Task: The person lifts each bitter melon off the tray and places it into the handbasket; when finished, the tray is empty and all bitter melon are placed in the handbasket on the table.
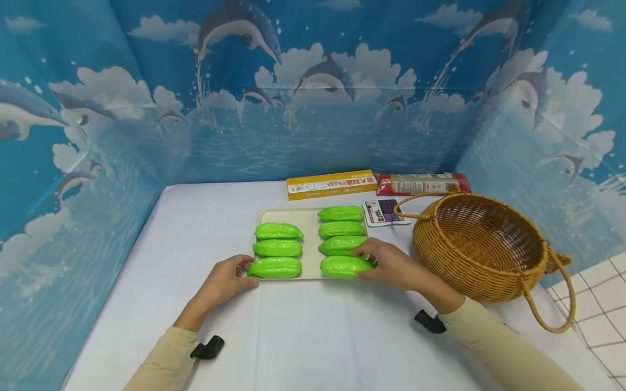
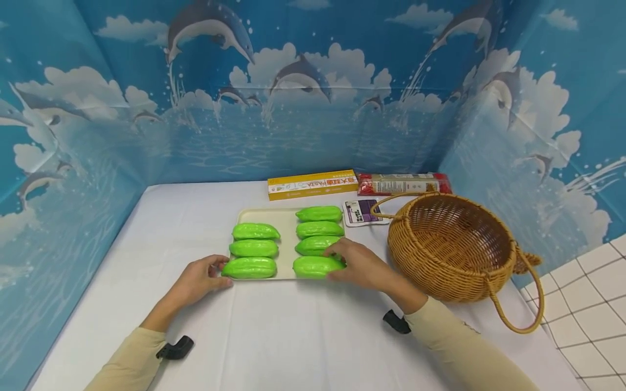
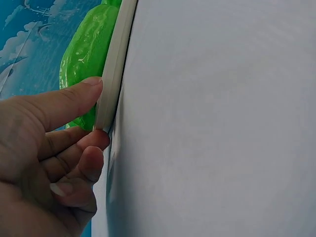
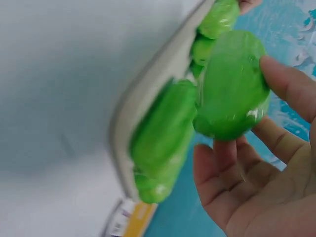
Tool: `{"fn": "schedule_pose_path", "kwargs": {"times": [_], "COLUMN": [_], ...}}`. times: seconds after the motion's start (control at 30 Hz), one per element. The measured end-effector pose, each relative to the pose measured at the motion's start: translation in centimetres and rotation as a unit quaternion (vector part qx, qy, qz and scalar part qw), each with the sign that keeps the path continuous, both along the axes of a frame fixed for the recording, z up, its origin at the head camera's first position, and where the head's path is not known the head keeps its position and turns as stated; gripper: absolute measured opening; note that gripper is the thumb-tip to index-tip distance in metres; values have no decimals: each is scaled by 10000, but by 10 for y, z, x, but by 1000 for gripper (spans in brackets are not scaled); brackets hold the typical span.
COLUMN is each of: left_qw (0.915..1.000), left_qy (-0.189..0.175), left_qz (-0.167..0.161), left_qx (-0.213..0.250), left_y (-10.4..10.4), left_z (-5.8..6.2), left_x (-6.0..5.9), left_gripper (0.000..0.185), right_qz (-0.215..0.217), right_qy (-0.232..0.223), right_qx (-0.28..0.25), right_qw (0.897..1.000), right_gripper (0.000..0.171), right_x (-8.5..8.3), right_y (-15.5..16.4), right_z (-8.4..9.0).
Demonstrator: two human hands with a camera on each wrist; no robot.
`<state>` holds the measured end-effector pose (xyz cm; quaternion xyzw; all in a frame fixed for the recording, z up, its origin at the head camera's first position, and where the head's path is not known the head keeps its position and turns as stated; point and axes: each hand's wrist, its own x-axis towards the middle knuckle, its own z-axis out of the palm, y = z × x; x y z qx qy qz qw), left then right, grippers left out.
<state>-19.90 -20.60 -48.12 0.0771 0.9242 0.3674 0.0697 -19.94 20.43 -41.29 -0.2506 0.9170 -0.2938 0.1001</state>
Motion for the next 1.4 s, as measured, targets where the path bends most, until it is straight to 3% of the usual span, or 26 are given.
{"fn": "schedule_pose_path", "kwargs": {"times": [0.37,0.7,0.9,1.2,1.4], "left_qw": [9998,9997,9992,9990,9982], "left_qy": [122,160,255,298,425], "left_qz": [-21,-49,-96,-120,-119], "left_qx": [-124,-190,-279,-318,-399], "left_y": [2,2,2,2,3], "left_z": [0,1,1,1,2], "left_x": [3,4,5,5,6], "left_gripper": [58,58,59,59,57], "right_qz": [9,-518,-859,-737,-644], "right_qy": [-189,-368,-564,-546,-1179], "right_qx": [491,456,269,530,179], "right_qw": [9986,9969,9943,9944,9908], "right_gripper": [48,51,54,71,81], "right_x": [22,3,-15,-26,-38], "right_y": [19,85,121,156,175], "right_z": [71,120,129,134,127]}}
